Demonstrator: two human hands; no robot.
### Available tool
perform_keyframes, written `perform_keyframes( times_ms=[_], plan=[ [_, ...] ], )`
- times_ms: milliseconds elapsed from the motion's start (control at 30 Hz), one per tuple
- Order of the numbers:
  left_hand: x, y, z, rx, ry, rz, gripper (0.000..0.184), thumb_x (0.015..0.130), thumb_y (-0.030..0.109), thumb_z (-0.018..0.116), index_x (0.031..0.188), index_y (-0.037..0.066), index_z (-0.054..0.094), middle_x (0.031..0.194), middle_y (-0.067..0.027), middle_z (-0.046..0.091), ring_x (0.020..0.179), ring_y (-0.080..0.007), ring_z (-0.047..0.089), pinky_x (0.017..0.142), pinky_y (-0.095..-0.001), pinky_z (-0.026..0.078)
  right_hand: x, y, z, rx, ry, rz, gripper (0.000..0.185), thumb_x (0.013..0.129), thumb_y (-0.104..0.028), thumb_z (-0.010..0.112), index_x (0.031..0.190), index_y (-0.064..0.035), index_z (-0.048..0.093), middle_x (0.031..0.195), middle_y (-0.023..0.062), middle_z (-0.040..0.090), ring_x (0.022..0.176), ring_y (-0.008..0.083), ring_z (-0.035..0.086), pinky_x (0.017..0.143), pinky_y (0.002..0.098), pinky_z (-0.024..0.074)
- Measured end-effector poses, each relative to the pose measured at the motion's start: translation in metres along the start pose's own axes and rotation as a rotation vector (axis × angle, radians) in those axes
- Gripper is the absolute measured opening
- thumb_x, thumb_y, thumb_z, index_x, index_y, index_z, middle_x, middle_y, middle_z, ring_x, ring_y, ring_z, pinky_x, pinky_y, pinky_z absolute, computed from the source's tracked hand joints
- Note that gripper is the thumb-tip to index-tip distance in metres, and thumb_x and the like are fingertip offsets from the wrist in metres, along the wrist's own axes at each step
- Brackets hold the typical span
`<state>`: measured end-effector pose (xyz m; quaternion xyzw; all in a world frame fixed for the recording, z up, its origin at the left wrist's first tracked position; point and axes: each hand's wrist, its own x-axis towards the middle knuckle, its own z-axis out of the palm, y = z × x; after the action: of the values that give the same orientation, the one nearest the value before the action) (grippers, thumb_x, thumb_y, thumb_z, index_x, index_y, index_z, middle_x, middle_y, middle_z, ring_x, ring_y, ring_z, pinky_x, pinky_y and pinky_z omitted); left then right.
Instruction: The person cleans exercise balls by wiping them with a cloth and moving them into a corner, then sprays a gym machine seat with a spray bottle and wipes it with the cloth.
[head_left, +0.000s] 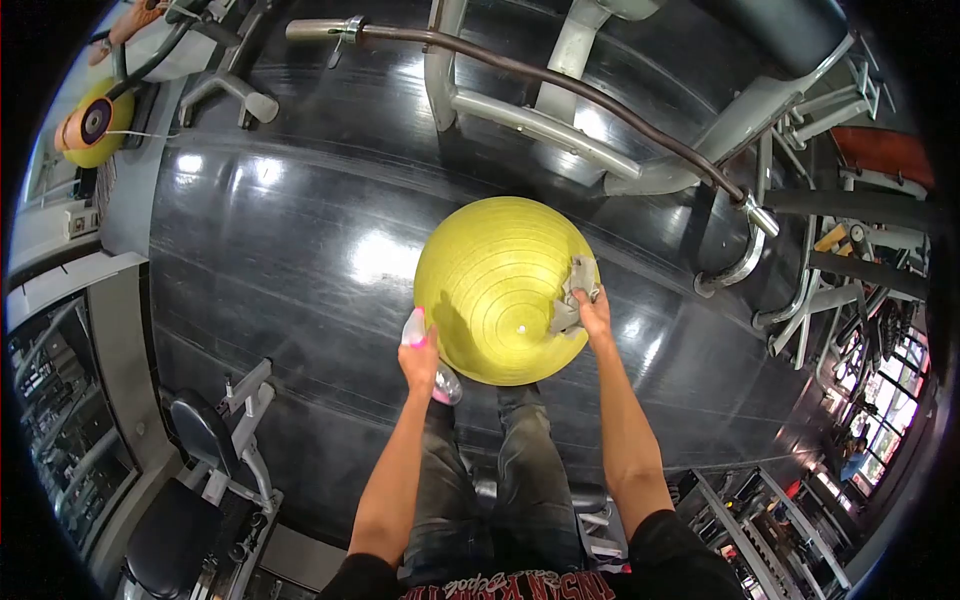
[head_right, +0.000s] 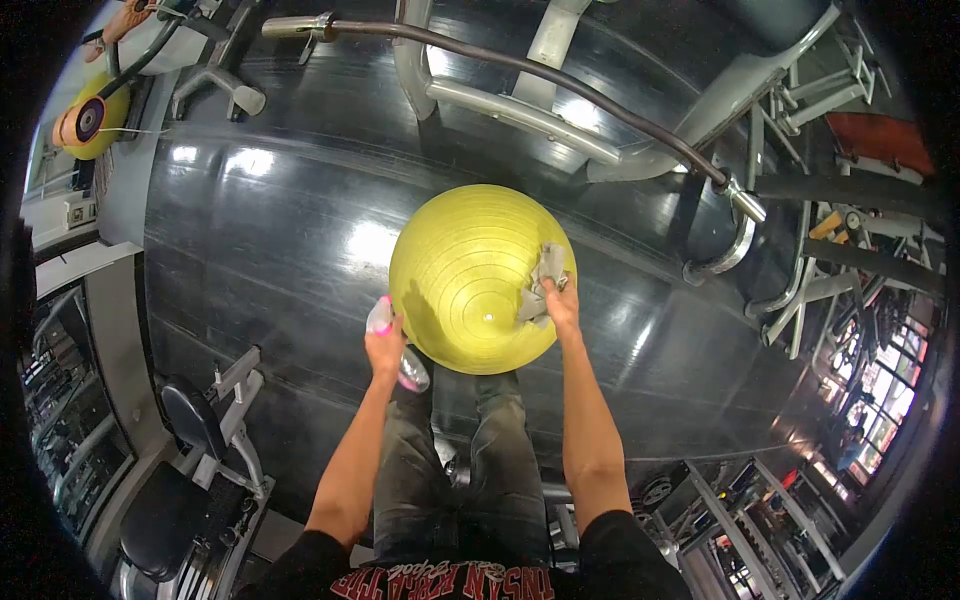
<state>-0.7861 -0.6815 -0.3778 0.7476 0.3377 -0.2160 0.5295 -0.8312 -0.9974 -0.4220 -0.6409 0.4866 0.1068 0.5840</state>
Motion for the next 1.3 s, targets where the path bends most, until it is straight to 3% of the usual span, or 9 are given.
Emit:
perform_keyframes(
  times_ms=[200, 467, 567, 733, 800, 933, 967, 1100, 1300],
  plan=[
    [0.033, -0.021, 0.066, 0.5, -0.049, 0.128, 0.07, 0.075, 0.036, 0.075, 0.129, 0.0, 0.05, 0.109, -0.0243, 0.063, 0.1, -0.0368, 0.063, 0.084, -0.0402, 0.05, 0.011, -0.083, 0.03, -0.606, 0.34, -0.799, 0.042, 0.078, -0.007, 0.064, 0.118, -0.0154, 0.057, 0.123, 0.0156, 0.053, 0.116, 0.0351, 0.048, 0.099, 0.0403, 0.039],
    [0.055, 0.016, 0.108, 0.567, 0.02, 0.061, 0.076, 0.071, 0.041, 0.075, 0.125, -0.006, 0.05, 0.093, -0.025, 0.066, 0.089, -0.0393, 0.065, 0.079, -0.0443, 0.051, -0.023, -0.065, 0.063, -1.034, 0.156, -0.697, 0.041, 0.072, -0.002, 0.059, 0.106, -0.0236, 0.066, 0.105, 0.0092, 0.056, 0.103, 0.0309, 0.053, 0.086, 0.047, 0.0416],
    [0.056, 0.028, 0.102, 0.566, 0.032, 0.037, 0.074, 0.071, 0.041, 0.075, 0.123, -0.005, 0.052, 0.091, -0.0241, 0.067, 0.089, -0.0385, 0.065, 0.078, -0.0445, 0.051, -0.069, -0.041, 0.044, -1.08, 0.038, -0.676, 0.05, 0.07, 0.001, 0.062, 0.112, -0.0256, 0.063, 0.107, 0.0089, 0.056, 0.113, 0.03, 0.05, 0.099, 0.0445, 0.0385],
    [0.061, 0.002, 0.087, 0.431, -0.032, 0.043, 0.064, 0.07, 0.039, 0.077, 0.115, -0.003, 0.06, 0.082, -0.0189, 0.068, 0.079, -0.0326, 0.068, 0.071, -0.0415, 0.052, -0.052, -0.067, -0.002, -0.675, -0.572, -0.444, 0.049, 0.07, 0.007, 0.056, 0.111, -0.0182, 0.065, 0.108, 0.0111, 0.062, 0.108, 0.032, 0.056, 0.095, 0.038, 0.0449],
    [0.045, 0.018, 0.084, 0.293, -0.153, -0.081, 0.048, 0.077, 0.025, 0.075, 0.119, 0.008, 0.061, 0.091, -0.0087, 0.068, 0.074, -0.0112, 0.064, 0.054, -0.0274, 0.051, -0.033, -0.117, 0.009, -0.694, -0.308, -0.52, 0.048, 0.069, 0.009, 0.053, 0.109, -0.0146, 0.065, 0.108, 0.0137, 0.063, 0.107, 0.0345, 0.057, 0.093, 0.0395, 0.046],
    [0.034, -0.013, 0.097, 0.097, -0.216, 0.026, 0.043, 0.083, 0.014, 0.069, 0.124, 0.008, 0.058, 0.101, -0.0037, 0.064, 0.071, -0.0061, 0.058, 0.052, -0.0235, 0.049, 0.027, -0.164, 0.061, -0.641, 0.036, -0.871, 0.048, 0.069, 0.011, 0.052, 0.109, -0.0128, 0.063, 0.12, 0.0167, 0.055, 0.115, 0.0355, 0.051, 0.097, 0.0405, 0.0423],
    [0.036, -0.021, 0.101, 0.035, -0.235, 0.061, 0.041, 0.081, 0.016, 0.071, 0.12, 0.006, 0.06, 0.085, -0.0039, 0.063, 0.063, -0.0087, 0.059, 0.051, -0.0255, 0.048, 0.041, -0.156, 0.074, -0.703, 0.074, -0.941, 0.045, 0.071, 0.008, 0.054, 0.107, -0.0157, 0.065, 0.113, 0.0158, 0.057, 0.109, 0.0355, 0.054, 0.092, 0.0414, 0.0447],
    [0.046, -0.007, 0.105, -0.052, -0.354, 0.064, 0.042, 0.081, 0.018, 0.071, 0.119, 0.006, 0.061, 0.074, -0.0042, 0.063, 0.057, -0.0104, 0.059, 0.05, -0.0278, 0.048, 0.048, -0.103, 0.108, -1.152, -0.12, -0.786, 0.038, 0.073, 0.0, 0.057, 0.104, -0.0205, 0.067, 0.113, 0.0107, 0.058, 0.109, 0.0313, 0.052, 0.09, 0.0464, 0.0421],
    [0.068, 0.015, 0.087, 0.044, -0.315, -0.069, 0.048, 0.081, 0.021, 0.071, 0.125, 0.009, 0.058, 0.079, -0.0034, 0.063, 0.057, -0.0094, 0.056, 0.05, -0.0257, 0.048, -0.057, -0.041, 0.058, -1.182, -0.272, -1.088, 0.032, 0.077, -0.006, 0.055, 0.104, -0.0176, 0.067, 0.111, 0.0056, 0.059, 0.108, 0.0255, 0.051, 0.096, 0.0446, 0.0375]
  ],
)
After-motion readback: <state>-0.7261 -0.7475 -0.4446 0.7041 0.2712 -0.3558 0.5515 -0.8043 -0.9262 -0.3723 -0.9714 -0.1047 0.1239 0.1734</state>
